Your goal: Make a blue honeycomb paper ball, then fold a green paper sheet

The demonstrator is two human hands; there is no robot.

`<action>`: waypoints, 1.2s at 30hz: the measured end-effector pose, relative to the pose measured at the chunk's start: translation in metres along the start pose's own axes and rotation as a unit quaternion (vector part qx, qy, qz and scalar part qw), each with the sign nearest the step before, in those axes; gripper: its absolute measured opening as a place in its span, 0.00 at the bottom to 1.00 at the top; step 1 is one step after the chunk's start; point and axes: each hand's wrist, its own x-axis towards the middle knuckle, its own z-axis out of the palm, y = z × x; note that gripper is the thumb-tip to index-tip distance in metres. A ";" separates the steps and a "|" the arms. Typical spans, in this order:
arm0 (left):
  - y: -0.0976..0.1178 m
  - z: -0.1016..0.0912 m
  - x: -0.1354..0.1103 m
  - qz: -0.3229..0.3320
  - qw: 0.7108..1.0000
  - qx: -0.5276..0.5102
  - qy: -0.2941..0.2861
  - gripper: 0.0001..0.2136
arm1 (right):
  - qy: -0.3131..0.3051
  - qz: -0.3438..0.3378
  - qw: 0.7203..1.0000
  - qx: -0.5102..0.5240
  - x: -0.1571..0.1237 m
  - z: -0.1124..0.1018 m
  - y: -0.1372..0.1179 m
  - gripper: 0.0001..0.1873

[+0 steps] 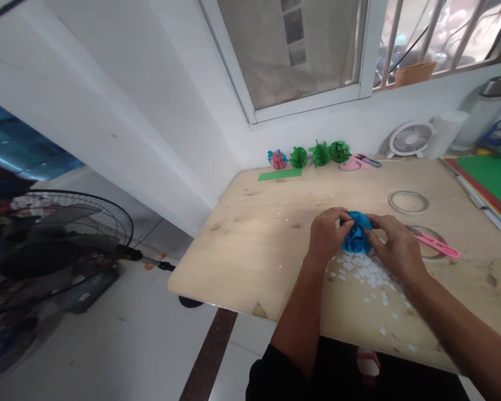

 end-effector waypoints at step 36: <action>-0.006 -0.005 0.003 0.010 1.000 -0.019 -0.019 0.08 | 0.019 -0.059 0.998 -0.020 0.000 0.000 0.001 0.11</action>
